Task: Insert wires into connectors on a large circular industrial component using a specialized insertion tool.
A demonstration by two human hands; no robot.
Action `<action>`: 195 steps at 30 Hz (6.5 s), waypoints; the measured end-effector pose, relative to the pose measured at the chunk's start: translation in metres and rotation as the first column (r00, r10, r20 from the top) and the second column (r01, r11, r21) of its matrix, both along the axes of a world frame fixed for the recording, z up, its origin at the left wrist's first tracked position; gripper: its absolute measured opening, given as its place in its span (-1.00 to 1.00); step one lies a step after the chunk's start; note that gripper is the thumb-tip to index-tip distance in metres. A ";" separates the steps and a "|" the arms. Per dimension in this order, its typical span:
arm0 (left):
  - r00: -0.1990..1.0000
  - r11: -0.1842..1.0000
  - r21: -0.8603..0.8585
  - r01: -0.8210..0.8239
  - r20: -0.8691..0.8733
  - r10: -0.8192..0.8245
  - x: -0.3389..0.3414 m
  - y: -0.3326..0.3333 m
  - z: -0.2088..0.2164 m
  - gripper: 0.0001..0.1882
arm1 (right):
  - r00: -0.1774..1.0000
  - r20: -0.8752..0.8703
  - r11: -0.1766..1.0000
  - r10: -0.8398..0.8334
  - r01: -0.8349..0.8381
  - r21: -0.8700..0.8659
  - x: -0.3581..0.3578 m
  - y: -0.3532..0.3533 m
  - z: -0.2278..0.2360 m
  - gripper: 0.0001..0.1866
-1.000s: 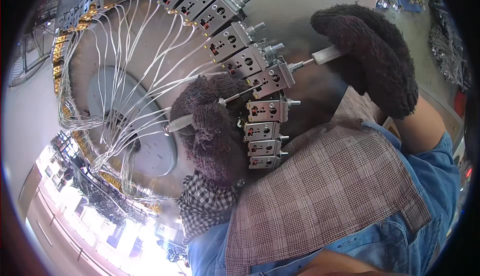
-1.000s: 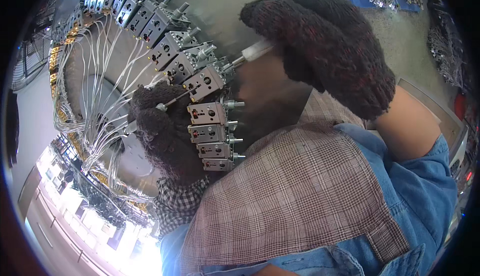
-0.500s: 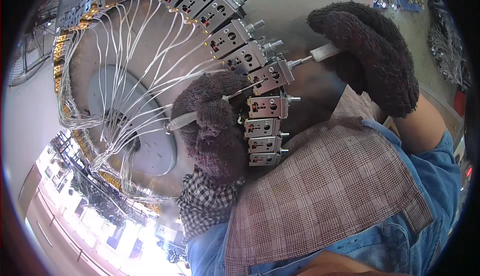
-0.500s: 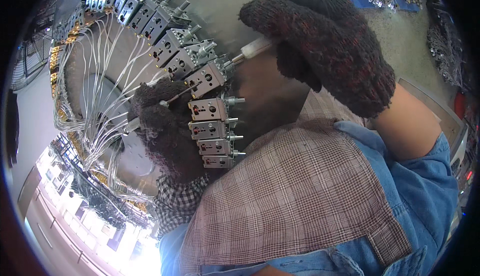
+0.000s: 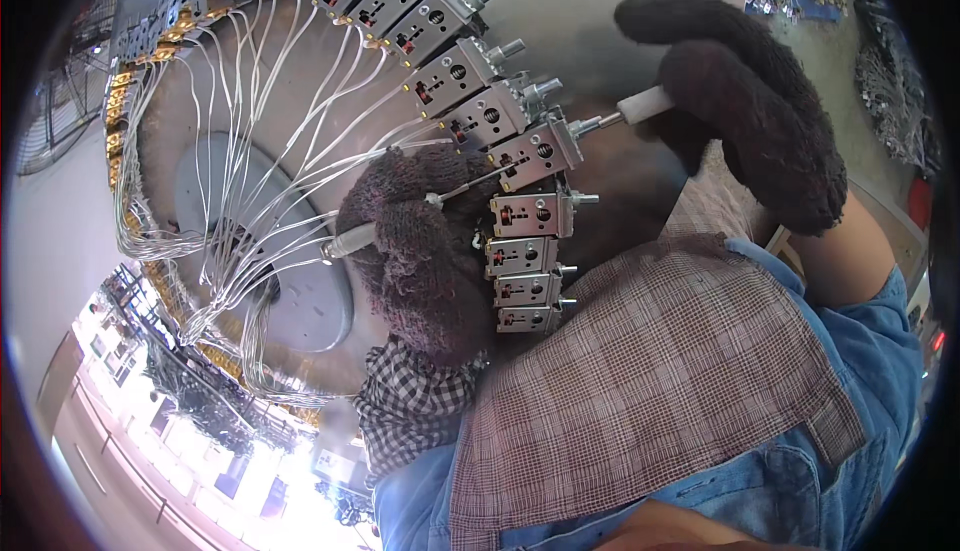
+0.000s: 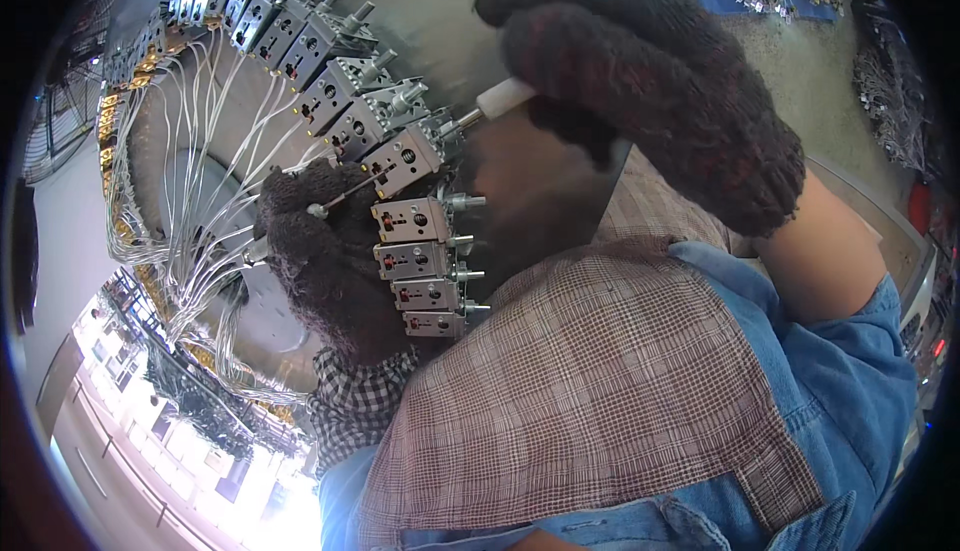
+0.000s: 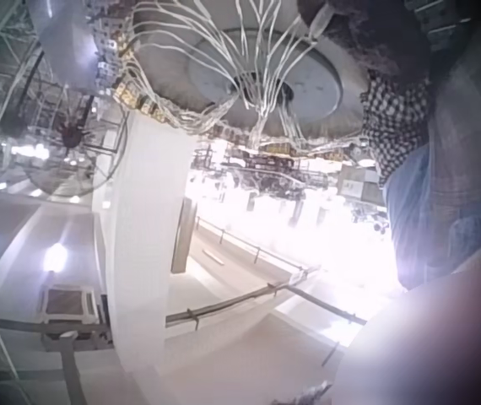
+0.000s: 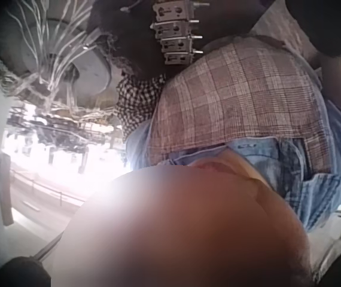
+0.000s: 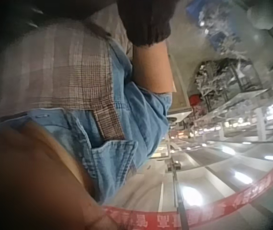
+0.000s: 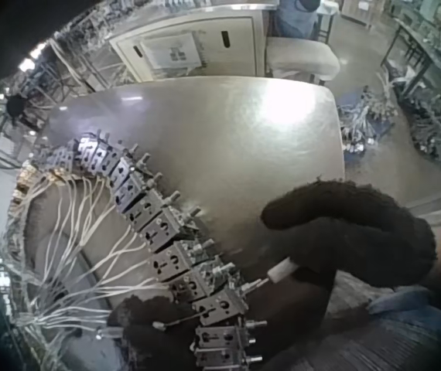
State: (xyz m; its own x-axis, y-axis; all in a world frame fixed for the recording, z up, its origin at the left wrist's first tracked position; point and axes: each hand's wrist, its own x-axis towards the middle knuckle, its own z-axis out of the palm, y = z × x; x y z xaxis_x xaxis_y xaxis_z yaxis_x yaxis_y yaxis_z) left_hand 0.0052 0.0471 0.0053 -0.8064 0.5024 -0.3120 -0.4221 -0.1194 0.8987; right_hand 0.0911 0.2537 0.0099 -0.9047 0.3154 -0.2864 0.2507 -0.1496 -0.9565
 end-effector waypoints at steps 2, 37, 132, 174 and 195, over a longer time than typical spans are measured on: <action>0.997 0.998 0.025 0.060 -0.046 -0.059 -0.001 0.001 0.002 -0.53 | 0.985 -0.173 0.967 0.015 0.030 0.251 0.006 0.003 -0.017 -0.57; 0.991 0.999 -0.005 -0.035 -0.128 0.034 0.005 0.004 -0.008 -0.55 | 0.987 0.154 0.998 0.037 -0.027 -0.064 0.000 0.016 0.011 -0.58; 0.983 0.966 0.195 -0.171 -0.032 0.180 0.005 0.015 -0.016 -0.57 | 0.926 0.013 0.902 -0.378 0.371 -0.223 0.040 -0.059 -0.018 -0.66; 0.969 0.981 0.007 -0.195 -0.154 0.193 0.001 0.010 -0.024 -0.62 | 0.898 0.125 0.877 -0.422 0.439 -0.193 0.039 -0.058 -0.017 -0.62; 0.999 0.988 0.150 -0.043 0.036 0.038 -0.002 0.007 -0.020 -0.62 | 0.944 -0.121 0.950 -0.307 0.312 0.026 0.047 -0.052 -0.019 -0.63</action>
State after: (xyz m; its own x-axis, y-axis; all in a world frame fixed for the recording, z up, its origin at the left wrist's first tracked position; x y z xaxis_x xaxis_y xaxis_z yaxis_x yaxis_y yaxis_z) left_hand 0.0029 0.0539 -0.0142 -0.8175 0.5127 -0.2621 -0.4435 -0.2703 0.8545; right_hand 0.1377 0.2014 -0.0095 -0.7861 0.5952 -0.1667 0.0877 -0.1596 -0.9833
